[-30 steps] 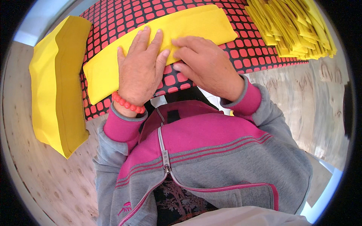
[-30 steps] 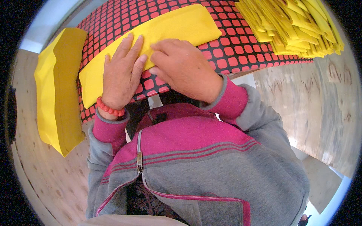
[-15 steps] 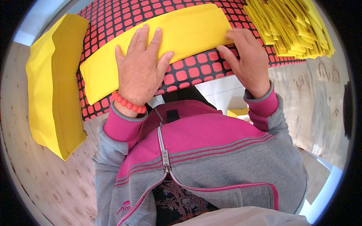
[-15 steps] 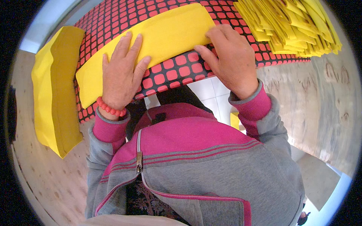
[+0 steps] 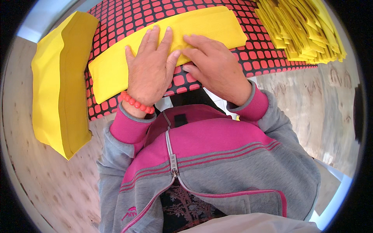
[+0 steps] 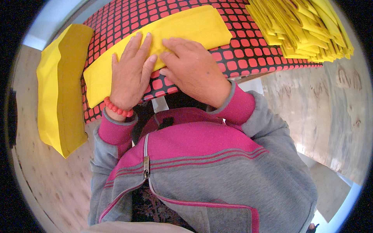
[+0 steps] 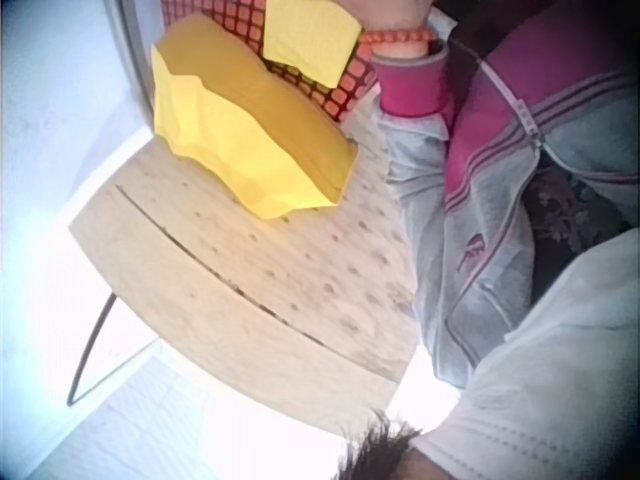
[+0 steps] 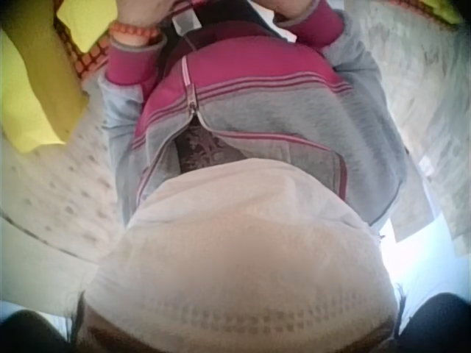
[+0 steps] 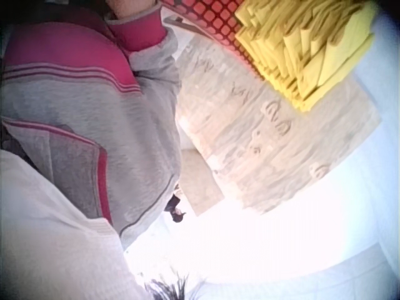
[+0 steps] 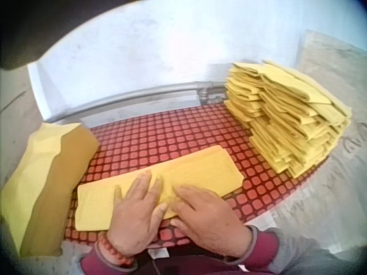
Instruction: The person folds yellow paper sheets by hand on a patterned table, repeatedly folding each sheet in half and stacking the finished pieces. The person handles the sheets one at a time, aligning edges and pressing folds before placing them in a growing stack.
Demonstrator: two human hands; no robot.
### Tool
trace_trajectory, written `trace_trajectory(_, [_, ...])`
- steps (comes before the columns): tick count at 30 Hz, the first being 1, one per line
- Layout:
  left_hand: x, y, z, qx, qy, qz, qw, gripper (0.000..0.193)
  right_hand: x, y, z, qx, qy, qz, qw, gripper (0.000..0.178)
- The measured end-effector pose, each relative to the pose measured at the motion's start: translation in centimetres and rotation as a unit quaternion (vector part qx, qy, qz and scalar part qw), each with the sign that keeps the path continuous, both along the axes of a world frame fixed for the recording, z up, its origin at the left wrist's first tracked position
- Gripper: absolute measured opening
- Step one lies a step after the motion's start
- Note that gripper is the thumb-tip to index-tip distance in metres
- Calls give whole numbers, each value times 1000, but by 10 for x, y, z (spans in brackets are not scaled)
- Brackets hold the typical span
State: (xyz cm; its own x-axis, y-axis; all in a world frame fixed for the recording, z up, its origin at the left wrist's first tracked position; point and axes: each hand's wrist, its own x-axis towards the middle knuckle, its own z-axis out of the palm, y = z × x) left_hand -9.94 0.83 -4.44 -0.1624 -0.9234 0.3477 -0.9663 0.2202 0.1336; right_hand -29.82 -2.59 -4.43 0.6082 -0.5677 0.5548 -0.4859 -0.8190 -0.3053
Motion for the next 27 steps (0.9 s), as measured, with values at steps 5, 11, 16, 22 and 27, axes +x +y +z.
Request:
trace_trajectory(5, [-2, 1, -1, -7, -22, 1, 1000, 54, -33, 3, 5, 86, -11, 1, 996, 27])
trace_trajectory(11, [-3, 4, -2, -21, -29, 2, 999, 56, -62, -3, 21, 38, 48, -95, 994, 27])
trace_trajectory(16, [-1, 1, -7, -23, -17, 7, 1000, 58, -61, -31, 32, -13, 8, -41, 999, 33])
trace_trajectory(22, [-4, 8, -12, -76, 43, 31, 996, 58, -18, -89, 7, 10, 72, 34, 997, 44])
trace_trajectory(27, [7, 39, -5, -52, 36, 33, 997, 48, -7, -107, -15, 19, 87, 57, 994, 44])
